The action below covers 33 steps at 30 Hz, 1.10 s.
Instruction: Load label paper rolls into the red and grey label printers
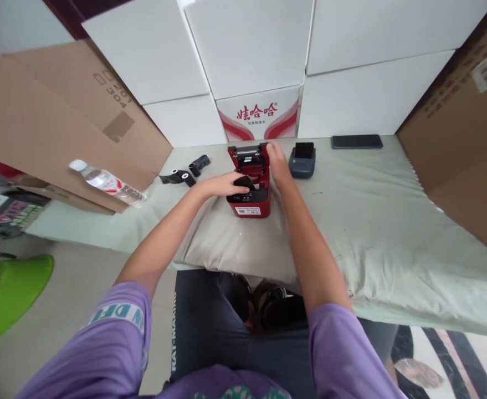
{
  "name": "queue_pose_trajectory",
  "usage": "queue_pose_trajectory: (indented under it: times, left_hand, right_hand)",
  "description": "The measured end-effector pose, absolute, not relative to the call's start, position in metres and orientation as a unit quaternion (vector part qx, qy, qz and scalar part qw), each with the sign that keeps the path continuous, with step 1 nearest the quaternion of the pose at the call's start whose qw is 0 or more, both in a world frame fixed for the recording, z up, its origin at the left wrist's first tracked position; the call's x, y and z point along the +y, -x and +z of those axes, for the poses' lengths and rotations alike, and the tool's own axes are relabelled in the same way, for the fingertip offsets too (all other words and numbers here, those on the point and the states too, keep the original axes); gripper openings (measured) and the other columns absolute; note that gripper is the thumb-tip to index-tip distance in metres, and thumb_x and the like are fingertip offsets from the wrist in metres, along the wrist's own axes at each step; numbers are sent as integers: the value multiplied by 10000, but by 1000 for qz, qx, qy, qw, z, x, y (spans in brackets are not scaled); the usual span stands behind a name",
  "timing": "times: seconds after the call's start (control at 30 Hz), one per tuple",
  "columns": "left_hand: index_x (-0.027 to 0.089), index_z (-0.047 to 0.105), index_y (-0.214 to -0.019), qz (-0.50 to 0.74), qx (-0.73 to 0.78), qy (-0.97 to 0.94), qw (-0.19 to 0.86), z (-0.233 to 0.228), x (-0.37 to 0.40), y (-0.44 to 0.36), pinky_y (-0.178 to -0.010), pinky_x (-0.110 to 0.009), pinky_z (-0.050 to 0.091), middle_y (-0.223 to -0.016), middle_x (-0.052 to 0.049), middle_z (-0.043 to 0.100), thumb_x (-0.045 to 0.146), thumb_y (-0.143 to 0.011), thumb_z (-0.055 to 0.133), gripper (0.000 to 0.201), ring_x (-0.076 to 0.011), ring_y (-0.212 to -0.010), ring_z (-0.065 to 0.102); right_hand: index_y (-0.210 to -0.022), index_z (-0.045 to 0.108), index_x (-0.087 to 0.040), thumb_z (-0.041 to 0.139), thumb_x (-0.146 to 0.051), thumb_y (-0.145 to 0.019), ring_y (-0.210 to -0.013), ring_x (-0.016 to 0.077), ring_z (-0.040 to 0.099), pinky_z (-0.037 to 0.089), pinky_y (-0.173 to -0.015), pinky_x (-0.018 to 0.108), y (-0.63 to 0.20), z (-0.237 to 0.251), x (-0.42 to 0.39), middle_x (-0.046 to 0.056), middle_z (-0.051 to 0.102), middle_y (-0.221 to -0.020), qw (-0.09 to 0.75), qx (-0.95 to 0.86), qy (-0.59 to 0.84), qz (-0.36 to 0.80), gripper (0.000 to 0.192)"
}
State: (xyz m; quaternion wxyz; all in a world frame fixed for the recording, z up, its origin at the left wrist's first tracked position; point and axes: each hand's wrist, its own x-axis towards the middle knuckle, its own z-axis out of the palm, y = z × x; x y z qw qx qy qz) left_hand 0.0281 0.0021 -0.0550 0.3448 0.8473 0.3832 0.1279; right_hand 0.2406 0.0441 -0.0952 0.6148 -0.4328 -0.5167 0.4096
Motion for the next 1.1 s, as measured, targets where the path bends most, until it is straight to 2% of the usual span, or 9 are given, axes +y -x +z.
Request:
queue_pose_trajectory:
  times: [0.1,0.27,0.33,0.43,0.57,0.63,0.8,0.9,1.1]
  left_hand:
    - [213,825,-1062,212,363,-871,255,-58,-9,-19,-1105,-447,518,-1166,-99,822,285,-922,701,201,-261,-1121,715]
    - [266,850,-927,293,430,-850,81,-68,-33,-5,-1087,-509,471,-1057,-65,815,339,-948,760,117,-280,-1092,662]
    - [276,859,-930,329,438,-836,40,-74,-40,-5,-1082,-514,464,-1113,-67,794,307,-941,775,90,-279,-1115,639]
    - [282,861,-913,371,430,-823,12,-83,-44,-9,-1128,-540,447,-1228,-73,757,281,-921,801,60,-290,-1205,608]
    - [269,842,-916,407,408,-814,62,-86,-44,-12,-1169,-532,457,-1276,-78,739,287,-934,787,60,-277,-1248,639]
    - [250,830,-929,427,390,-808,112,-85,-44,-12,-1142,-497,495,-1253,-84,750,309,-960,753,102,-259,-1220,672]
    - [222,819,-925,448,390,-780,197,-87,-46,-17,-1066,-434,543,-1193,-94,782,380,-979,712,199,-235,-1148,713]
    - [226,813,-920,453,402,-765,220,-90,-49,-21,-1080,-423,536,-1178,-92,790,412,-979,705,223,-231,-1148,719]
    - [218,773,-902,494,394,-726,271,-92,-52,-29,-1029,-391,541,-1119,-88,788,504,-971,708,301,-223,-1072,724]
  right_hand:
    - [-1027,604,-267,540,-649,-1016,-1101,195,586,454,-1166,390,-222,-114,53,45,692,-1086,625,-531,413,396,387]
    - [-906,508,-267,451,-797,-1015,-913,171,536,499,-940,337,-226,-135,35,23,612,-937,635,-569,380,358,543]
    - [-929,570,-253,411,-837,-1001,-948,180,581,507,-933,343,-231,-137,29,45,653,-966,629,-576,376,363,610]
    - [-968,686,-238,502,-826,-957,-1150,231,657,514,-1063,394,-235,-137,22,86,732,-1140,630,-577,364,371,616]
    - [-979,734,-256,624,-719,-919,-1391,298,597,415,-1260,513,-239,-143,12,87,702,-1371,627,-579,355,381,480]
    - [-1090,730,-273,662,-663,-890,-1460,304,545,371,-1302,528,-238,-151,9,83,662,-1441,626,-577,353,389,443]
    - [-1469,513,-306,655,-533,-783,-1459,276,551,368,-1321,509,-232,-170,8,84,584,-1568,614,-535,326,480,736]
    - [-1531,443,-299,642,-493,-703,-1489,298,549,354,-1341,529,-229,-176,11,87,569,-1593,608,-518,325,506,874]
    - [-1540,431,-298,620,-479,-713,-1559,275,494,308,-1377,496,-229,-172,8,74,516,-1659,604,-494,307,544,867]
